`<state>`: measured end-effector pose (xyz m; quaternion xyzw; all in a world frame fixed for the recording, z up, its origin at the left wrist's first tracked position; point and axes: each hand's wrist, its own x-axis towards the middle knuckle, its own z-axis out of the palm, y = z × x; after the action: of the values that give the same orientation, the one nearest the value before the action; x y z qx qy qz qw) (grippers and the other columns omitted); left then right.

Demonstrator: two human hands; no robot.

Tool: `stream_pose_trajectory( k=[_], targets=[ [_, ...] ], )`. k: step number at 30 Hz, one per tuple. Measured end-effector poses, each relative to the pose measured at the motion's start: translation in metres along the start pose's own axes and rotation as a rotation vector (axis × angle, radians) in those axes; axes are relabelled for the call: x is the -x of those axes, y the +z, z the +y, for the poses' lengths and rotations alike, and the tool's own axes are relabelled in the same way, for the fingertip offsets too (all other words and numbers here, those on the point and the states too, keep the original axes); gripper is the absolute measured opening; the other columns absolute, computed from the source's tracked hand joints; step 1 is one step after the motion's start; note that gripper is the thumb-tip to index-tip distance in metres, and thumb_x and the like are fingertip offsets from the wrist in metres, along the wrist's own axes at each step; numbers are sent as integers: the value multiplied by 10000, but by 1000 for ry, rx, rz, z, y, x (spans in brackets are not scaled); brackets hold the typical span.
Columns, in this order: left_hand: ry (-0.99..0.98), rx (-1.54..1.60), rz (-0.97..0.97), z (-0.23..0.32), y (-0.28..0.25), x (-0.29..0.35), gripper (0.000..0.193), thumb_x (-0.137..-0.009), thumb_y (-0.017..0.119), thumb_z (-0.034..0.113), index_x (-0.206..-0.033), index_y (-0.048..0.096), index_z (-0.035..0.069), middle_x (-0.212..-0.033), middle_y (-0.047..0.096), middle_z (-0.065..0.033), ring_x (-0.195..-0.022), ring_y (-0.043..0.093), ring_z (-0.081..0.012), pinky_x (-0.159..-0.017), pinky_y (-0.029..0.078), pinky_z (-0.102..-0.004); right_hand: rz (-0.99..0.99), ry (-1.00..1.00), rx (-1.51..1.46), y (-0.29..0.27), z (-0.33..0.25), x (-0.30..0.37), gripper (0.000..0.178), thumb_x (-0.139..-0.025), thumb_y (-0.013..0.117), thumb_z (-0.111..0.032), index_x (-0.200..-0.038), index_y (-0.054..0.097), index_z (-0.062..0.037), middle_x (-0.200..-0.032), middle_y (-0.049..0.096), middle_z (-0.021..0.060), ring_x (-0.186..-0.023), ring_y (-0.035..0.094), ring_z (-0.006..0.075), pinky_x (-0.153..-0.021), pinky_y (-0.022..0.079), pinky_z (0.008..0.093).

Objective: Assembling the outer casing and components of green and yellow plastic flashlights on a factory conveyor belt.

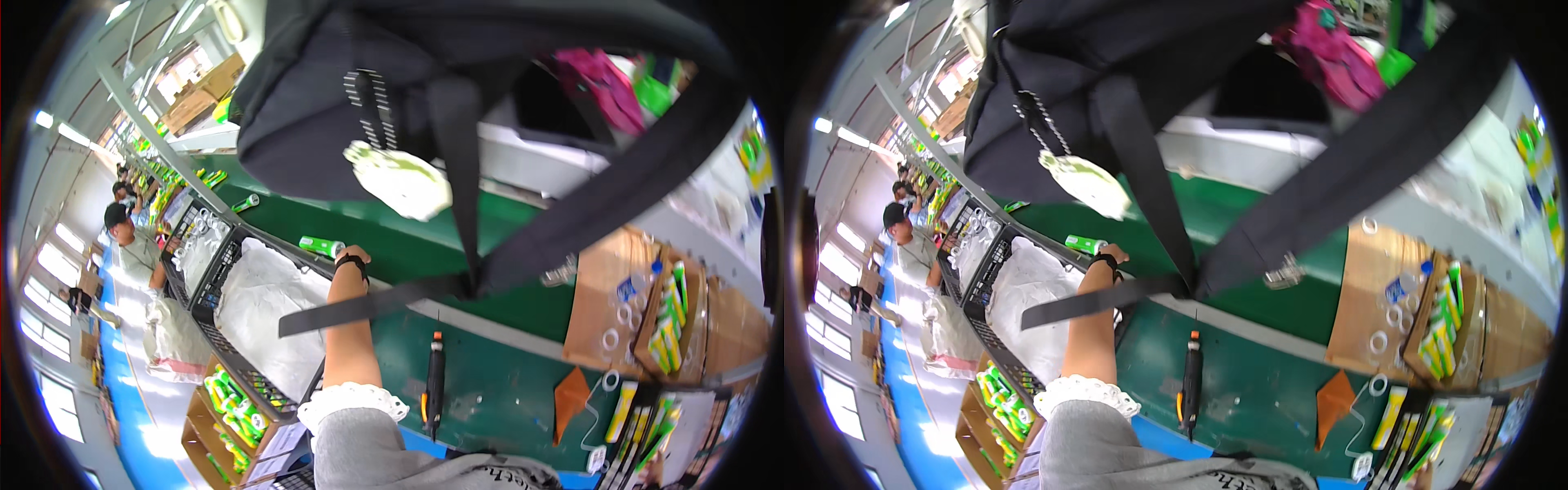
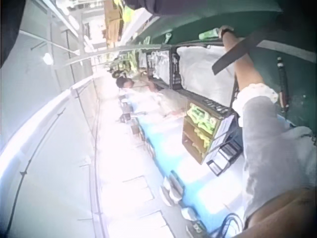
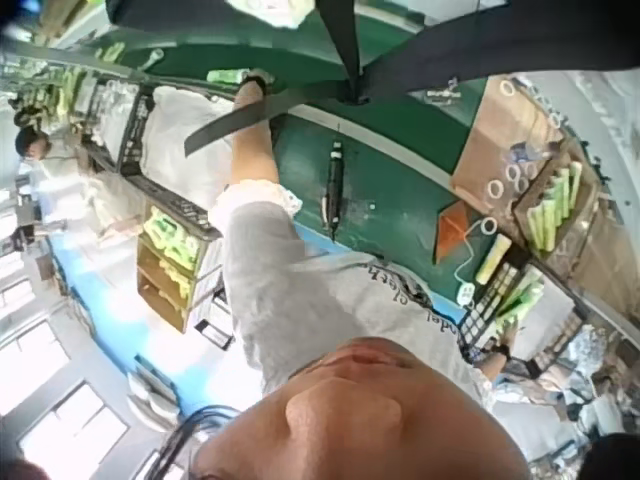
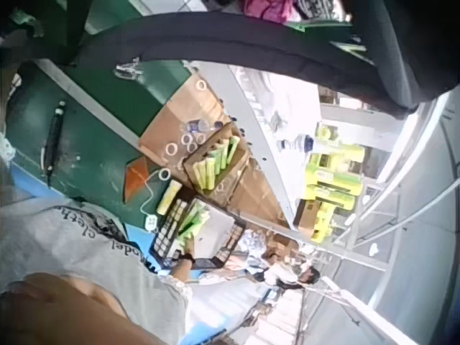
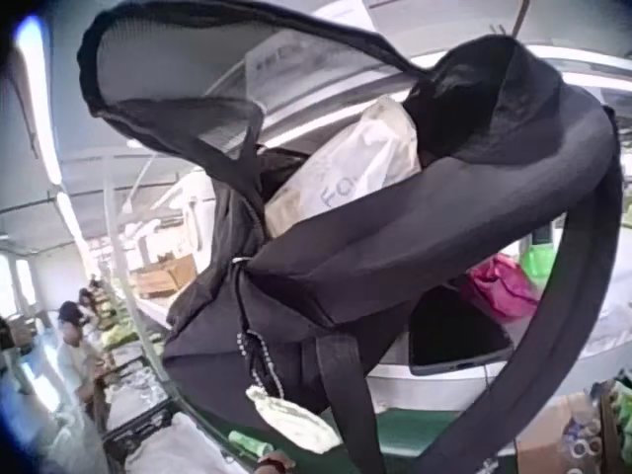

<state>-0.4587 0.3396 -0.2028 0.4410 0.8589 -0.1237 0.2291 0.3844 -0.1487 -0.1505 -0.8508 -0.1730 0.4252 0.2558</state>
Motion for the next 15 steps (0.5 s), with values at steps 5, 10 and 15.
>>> stream_pose_trajectory(
  k=[5,10,15],
  targets=[
    [-208,214,192,-20,14,-52,587,-777,513,269,-1319,313,166,-1438,78,-171,-1074,457,-488,-862,418,-504,271,-238,196,29,-96,20,423,-863,445,-177,-1250,367,-29,-1184,485,146,-1037,508,271,-846,441,393],
    [-266,290,416,-25,14,-45,449,-795,527,281,-1219,462,149,-1261,420,-144,-1026,538,-352,-812,454,-448,524,-380,340,64,-114,29,364,-848,453,-164,-1185,423,-28,-1125,509,154,-998,521,282,-830,439,392],
    [-267,359,320,7,-11,-18,351,-877,448,247,-1214,490,160,-1140,548,-97,-1025,553,-294,-797,466,-456,820,-428,470,78,-92,53,311,-834,462,-151,-1119,478,-27,-1065,534,162,-959,533,293,-814,438,391]
  ],
)
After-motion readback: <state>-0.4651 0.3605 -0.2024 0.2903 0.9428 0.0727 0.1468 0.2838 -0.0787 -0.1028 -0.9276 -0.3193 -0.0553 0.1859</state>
